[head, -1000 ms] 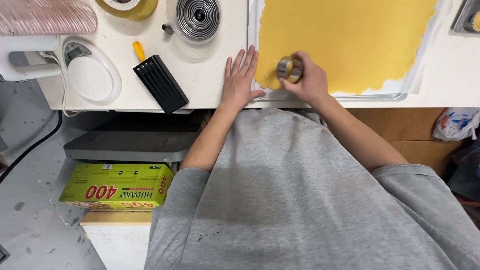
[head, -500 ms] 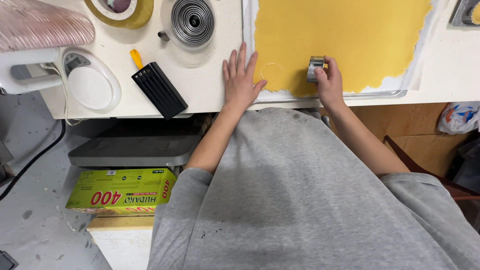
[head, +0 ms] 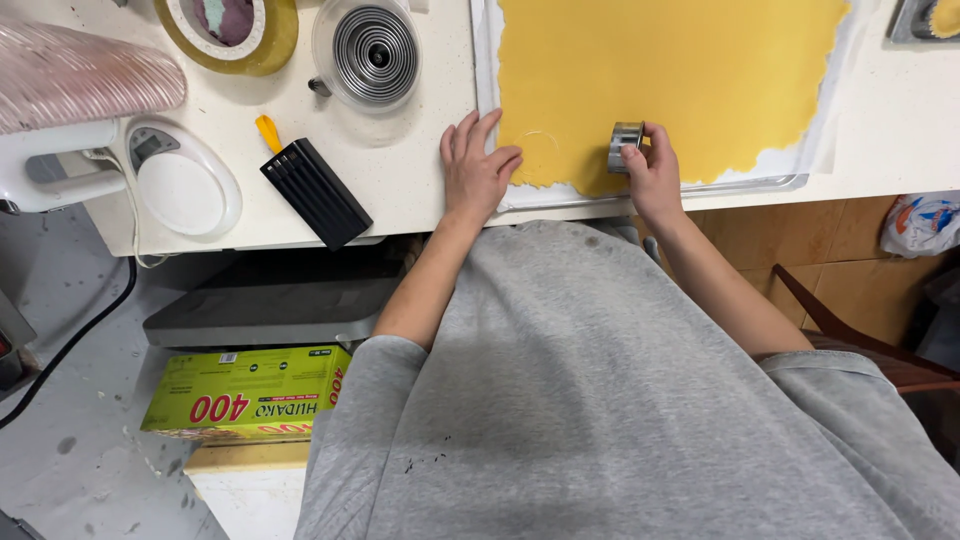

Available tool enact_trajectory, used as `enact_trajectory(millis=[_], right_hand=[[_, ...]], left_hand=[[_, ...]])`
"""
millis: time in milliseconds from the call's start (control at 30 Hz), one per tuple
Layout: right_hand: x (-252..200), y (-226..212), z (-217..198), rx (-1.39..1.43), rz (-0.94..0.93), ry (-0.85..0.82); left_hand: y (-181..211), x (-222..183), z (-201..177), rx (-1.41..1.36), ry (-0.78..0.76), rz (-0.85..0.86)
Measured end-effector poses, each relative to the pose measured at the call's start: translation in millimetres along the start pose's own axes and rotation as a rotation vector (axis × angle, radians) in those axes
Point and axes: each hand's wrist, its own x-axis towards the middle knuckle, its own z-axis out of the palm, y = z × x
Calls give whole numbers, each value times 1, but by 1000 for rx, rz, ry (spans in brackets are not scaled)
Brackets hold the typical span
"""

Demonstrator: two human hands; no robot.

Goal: Using a circular cutter to stamp out dough rounds and placing them into tart molds.

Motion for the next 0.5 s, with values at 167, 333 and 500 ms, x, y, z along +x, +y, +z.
enact_trajectory(millis=[167,333,500], right_hand=[[3,-1,1,29,-12,-8],[8,4,0,82,-49,-33],[12,-2,1,-70,-10,-12]], left_hand=[[-4,4,-3,5,26,28],[-5,7,-2,9,50,43],[-2,9,-5,-13,78,-8]])
